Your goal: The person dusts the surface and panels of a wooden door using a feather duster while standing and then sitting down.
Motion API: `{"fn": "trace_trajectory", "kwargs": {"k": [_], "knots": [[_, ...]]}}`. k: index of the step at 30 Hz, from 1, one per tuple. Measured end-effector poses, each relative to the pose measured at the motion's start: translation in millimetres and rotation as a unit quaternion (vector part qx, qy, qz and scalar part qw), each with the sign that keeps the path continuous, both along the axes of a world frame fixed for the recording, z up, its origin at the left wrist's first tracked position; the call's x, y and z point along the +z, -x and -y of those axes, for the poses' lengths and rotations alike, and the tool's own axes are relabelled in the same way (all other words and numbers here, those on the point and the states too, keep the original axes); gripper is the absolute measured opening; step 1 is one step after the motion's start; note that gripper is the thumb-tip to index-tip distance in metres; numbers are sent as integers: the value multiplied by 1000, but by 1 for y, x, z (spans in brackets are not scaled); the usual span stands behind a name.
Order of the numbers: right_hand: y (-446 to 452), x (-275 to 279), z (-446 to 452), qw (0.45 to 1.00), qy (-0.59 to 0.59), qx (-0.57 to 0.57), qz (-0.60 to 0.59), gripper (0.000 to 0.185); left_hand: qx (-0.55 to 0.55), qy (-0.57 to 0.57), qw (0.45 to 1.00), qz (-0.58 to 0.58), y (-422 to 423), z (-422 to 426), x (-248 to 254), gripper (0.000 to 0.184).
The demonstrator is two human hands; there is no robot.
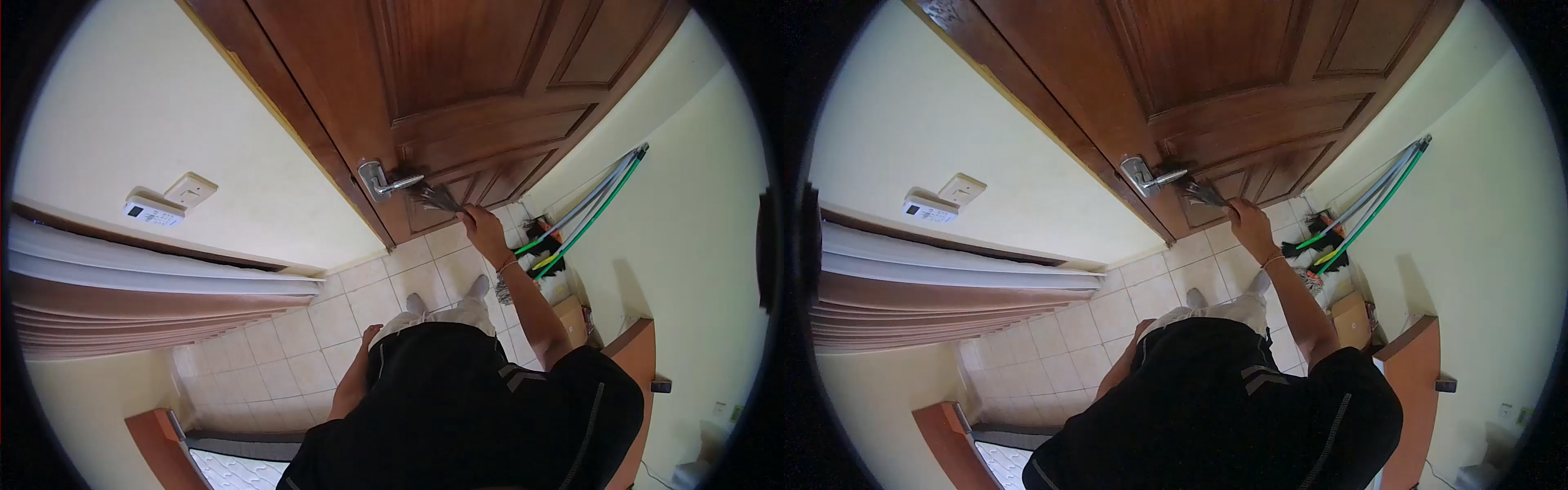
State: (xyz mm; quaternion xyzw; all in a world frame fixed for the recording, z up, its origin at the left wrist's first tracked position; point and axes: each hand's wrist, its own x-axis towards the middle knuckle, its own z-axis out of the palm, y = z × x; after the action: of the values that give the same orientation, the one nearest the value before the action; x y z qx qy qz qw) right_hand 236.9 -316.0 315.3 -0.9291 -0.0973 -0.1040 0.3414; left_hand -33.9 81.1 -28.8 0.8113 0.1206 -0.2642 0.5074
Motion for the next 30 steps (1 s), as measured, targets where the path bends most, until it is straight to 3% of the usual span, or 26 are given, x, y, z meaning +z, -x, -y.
{"fn": "trace_trajectory", "kwargs": {"k": [3, 4, 7, 10, 13, 16, 19, 21, 22, 24, 25, 27, 28, 30], "knots": [[11, -13, -15, 992, -119, -23, -17, 19, 59, 71, 996, 8, 2, -3, 4, 34], [14, -20, -18, 993, -109, -15, -34, 20, 122, 114, 984, -59, 1, -1, 3, 34], [23, -25, -25, 992, -114, -9, -60, 21, 95, 119, 988, -12, 7, -1, 5, 33], [26, -31, -31, 987, -152, -18, -51, 24, 16, 52, 998, 25, 8, -3, 8, 33], [32, -44, -34, 988, -134, -7, -81, 29, 68, 113, 991, -7, 9, 1, 8, 34], [32, -59, -38, 978, -181, -51, -92, 33, -5, 46, 999, 15, 3, 0, 13, 33], [38, -73, -42, 965, -236, -70, -92, 36, 114, 139, 978, -105, -3, 6, 14, 33], [38, -78, -37, 960, -257, -40, -103, 37, 38, 77, 996, 20, 6, 6, 16, 32], [35, -88, -33, 952, -278, -67, -107, 36, 0, 46, 995, 83, 10, 6, 16, 32], [29, -106, -28, 933, -318, -121, -116, 34, 108, 151, 982, -25, 13, 8, 15, 32], [29, -93, -27, 898, -393, -141, -141, 35, 162, 202, 963, -78, 12, 10, 15, 32], [29, -75, -23, 807, -532, -176, -187, 37, 59, 66, 995, -49, 9, 13, 15, 32], [26, -74, -19, 816, -511, -152, -224, 36, 6, -3, 999, -33, 7, 14, 15, 32], [26, -69, -10, 814, -501, -80, -284, 36, 135, 106, 980, -104, 6, 22, 18, 33]]}}
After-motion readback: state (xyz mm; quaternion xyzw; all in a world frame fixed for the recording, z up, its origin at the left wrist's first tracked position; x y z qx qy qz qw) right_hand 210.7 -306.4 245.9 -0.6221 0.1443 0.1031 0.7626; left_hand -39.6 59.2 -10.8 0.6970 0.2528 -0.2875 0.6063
